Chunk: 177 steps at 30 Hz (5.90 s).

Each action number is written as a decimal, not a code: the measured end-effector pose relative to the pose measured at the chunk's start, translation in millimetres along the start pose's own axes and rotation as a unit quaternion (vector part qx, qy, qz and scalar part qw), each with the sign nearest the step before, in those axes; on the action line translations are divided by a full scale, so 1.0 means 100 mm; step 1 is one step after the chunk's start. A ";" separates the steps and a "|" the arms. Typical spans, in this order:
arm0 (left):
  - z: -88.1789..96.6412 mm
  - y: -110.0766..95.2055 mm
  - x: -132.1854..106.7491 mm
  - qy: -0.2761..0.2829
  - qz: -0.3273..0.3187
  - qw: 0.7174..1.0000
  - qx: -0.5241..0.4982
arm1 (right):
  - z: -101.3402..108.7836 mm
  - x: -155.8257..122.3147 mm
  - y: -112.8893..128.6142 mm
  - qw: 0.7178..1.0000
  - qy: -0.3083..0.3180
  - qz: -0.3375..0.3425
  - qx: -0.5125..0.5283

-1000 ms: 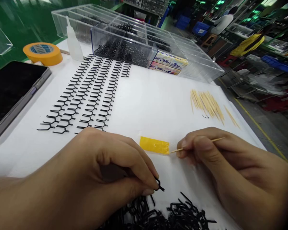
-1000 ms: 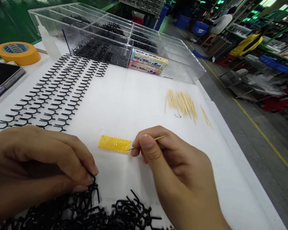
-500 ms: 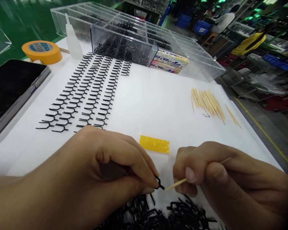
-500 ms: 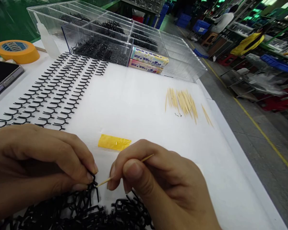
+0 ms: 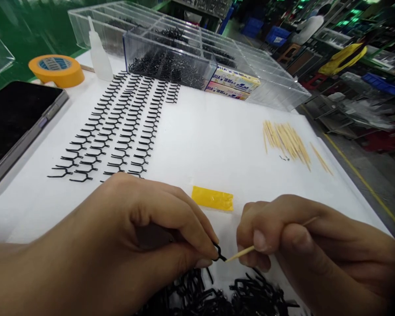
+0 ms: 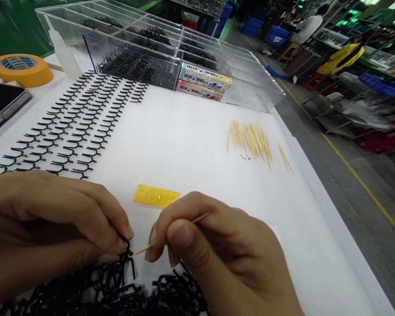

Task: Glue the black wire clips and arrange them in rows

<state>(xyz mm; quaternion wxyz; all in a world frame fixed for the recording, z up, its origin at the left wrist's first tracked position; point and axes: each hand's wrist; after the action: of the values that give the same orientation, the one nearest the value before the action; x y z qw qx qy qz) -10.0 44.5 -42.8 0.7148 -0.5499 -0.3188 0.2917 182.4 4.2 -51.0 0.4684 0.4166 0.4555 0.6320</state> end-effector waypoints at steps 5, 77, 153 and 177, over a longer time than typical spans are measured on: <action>0.01 0.00 -0.01 -0.002 -0.002 1.000 0.004 | 0.01 0.00 -0.01 0.999 -0.025 0.013 -0.018; 0.86 0.18 0.83 -0.019 -0.109 0.765 0.634 | 0.11 0.06 0.12 0.992 -0.099 0.057 0.048; 0.92 0.05 0.91 -0.070 -0.107 0.793 0.596 | 0.11 0.10 0.09 0.990 -0.126 0.070 0.011; 0.24 -0.20 0.06 0.173 -0.104 0.946 0.256 | 0.07 0.05 0.09 0.997 -0.048 0.053 0.020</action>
<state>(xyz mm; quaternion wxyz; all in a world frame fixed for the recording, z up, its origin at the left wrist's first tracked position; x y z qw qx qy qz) -23.6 58.6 -17.8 0.9018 -0.3545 -0.1605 0.1881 185.8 9.0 -40.5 0.4467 0.4792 0.4223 0.6265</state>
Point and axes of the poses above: each hand's wrist, its own x-axis towards the middle knuckle, its own z-axis out of the back of the hand, y = z × x, and after that the axes turned 3 degrees about -z, right-handed
